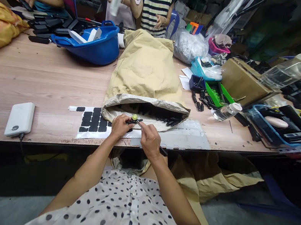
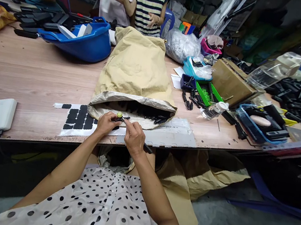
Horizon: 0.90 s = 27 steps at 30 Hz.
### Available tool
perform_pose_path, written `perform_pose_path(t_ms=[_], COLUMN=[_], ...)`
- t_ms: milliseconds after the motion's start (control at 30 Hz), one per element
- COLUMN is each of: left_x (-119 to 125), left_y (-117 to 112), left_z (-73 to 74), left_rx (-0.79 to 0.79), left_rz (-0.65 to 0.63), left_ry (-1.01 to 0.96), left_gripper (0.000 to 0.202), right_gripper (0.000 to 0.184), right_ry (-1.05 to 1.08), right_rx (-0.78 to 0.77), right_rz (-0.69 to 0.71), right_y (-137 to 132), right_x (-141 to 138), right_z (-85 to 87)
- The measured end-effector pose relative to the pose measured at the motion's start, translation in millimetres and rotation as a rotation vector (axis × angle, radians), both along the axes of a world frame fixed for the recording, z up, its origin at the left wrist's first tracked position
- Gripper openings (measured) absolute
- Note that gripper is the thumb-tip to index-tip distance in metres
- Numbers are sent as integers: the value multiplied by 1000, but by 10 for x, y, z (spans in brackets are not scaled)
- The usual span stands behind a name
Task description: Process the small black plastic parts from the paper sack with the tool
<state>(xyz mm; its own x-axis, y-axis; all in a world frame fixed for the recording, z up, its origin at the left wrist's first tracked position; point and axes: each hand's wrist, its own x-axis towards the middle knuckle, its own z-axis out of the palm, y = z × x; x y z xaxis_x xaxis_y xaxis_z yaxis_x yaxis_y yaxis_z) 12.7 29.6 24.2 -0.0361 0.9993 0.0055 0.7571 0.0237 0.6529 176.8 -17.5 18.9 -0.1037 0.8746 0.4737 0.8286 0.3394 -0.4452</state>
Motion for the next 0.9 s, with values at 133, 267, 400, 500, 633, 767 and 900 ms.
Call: perform_pose_path(t_ms=[133,267,400,500,633,767,900], left_x=[3,3,0,1,12,18,10], left_y=[8,8,9,11,2,-15,-18], left_z=[-4,-9,-17,-30,-50,-79,-104], left_rx=[-2,-1,-2,7,39,80,107], left_rz=[6,5,9,7,18,43,68], left_ry=[-8,-33,-30,-27,-18,-29,-83], left_gripper=[13,17,18,18,17,12,6], right_gripper=[37,37,38,37,37,35,30], right_ry=[-43,5,12,2,-6,-75,-149], right_rx=[-29,9,3,-4,24,52,61], right_rz=[-27,-58,-58,-69,-119,-169,-238], right_y=[10,29,29,30,69,130,161], right_x=[17,66,88,95,161,296,391], right_z=[-24,-4,-28,-52,-58,-126,-254])
